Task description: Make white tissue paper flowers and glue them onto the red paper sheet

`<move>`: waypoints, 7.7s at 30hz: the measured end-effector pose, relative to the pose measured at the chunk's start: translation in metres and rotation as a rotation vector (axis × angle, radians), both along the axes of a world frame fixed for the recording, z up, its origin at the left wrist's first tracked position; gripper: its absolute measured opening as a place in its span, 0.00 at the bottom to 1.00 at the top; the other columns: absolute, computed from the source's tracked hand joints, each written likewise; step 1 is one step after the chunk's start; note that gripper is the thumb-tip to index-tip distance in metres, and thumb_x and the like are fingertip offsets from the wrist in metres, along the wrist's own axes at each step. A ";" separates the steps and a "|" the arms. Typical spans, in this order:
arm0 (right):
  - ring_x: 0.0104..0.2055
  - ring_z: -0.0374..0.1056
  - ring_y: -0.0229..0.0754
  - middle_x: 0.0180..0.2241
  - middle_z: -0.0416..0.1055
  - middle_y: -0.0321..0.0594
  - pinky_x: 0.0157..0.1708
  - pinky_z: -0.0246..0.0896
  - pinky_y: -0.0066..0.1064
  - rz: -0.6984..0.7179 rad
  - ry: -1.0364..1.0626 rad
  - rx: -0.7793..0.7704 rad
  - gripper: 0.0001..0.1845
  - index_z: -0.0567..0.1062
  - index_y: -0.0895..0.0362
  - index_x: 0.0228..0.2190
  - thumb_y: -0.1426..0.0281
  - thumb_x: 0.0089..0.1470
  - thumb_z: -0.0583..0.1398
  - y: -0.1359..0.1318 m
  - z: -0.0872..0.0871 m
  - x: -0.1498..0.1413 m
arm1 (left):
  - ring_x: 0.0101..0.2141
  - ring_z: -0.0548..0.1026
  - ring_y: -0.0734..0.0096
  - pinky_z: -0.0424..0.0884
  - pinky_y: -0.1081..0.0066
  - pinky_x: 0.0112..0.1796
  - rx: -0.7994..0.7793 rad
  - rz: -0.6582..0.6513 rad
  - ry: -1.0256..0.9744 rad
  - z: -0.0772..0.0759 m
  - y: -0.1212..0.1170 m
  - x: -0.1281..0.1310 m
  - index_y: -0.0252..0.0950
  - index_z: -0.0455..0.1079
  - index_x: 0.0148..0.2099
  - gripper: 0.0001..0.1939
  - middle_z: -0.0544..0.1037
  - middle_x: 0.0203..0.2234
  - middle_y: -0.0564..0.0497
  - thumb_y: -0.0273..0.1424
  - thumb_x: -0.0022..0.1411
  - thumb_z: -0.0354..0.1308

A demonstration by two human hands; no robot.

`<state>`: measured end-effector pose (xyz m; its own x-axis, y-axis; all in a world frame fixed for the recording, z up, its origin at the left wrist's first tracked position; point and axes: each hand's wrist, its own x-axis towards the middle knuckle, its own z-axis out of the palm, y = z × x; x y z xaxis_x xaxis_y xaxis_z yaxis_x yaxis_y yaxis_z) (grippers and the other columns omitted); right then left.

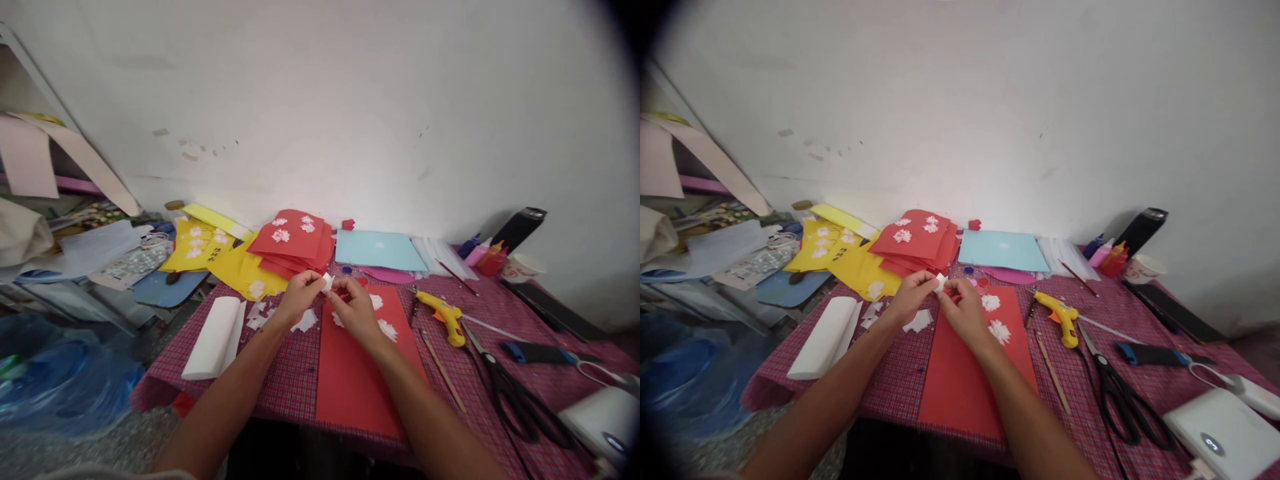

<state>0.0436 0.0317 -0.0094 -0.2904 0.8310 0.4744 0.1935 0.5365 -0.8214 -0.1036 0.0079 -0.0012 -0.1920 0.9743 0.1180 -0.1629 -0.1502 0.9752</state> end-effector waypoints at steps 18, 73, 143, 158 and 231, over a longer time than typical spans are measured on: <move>0.32 0.65 0.41 0.28 0.71 0.37 0.34 0.59 0.31 0.049 0.044 -0.010 0.06 0.74 0.56 0.28 0.68 0.55 0.59 0.002 0.001 0.003 | 0.25 0.71 0.76 0.68 0.75 0.28 -0.001 0.000 -0.035 -0.004 0.002 -0.001 0.33 0.70 0.30 0.11 0.73 0.24 0.53 0.36 0.53 0.63; 0.22 0.59 0.35 0.23 0.67 0.32 0.24 0.56 0.28 0.139 0.271 -0.332 0.09 0.75 0.56 0.31 0.64 0.48 0.63 0.004 0.002 0.002 | 0.27 0.70 0.76 0.65 0.75 0.30 0.106 -0.002 0.110 -0.001 -0.001 -0.001 0.33 0.73 0.34 0.09 0.75 0.27 0.52 0.33 0.51 0.65; 0.25 0.58 0.37 0.23 0.62 0.30 0.27 0.51 0.29 -0.197 -0.084 0.042 0.06 0.64 0.54 0.25 0.71 0.50 0.58 0.002 -0.002 0.002 | 0.33 0.74 0.73 0.72 0.74 0.34 0.055 -0.094 0.330 -0.006 -0.001 -0.001 0.34 0.75 0.40 0.10 0.78 0.35 0.49 0.28 0.57 0.56; 0.30 0.67 0.41 0.29 0.73 0.37 0.31 0.61 0.31 -0.033 0.013 -0.021 0.04 0.74 0.54 0.30 0.70 0.53 0.57 0.001 -0.002 0.001 | 0.33 0.74 0.73 0.70 0.74 0.35 0.075 -0.116 0.293 -0.005 -0.001 -0.001 0.33 0.76 0.43 0.12 0.78 0.34 0.48 0.30 0.58 0.57; 0.27 0.66 0.40 0.25 0.71 0.34 0.29 0.61 0.30 -0.081 0.113 -0.108 0.04 0.71 0.55 0.27 0.68 0.52 0.59 0.004 0.001 0.002 | 0.31 0.72 0.71 0.67 0.72 0.35 0.068 -0.149 0.337 0.005 -0.005 0.000 0.33 0.78 0.43 0.13 0.78 0.30 0.49 0.33 0.57 0.59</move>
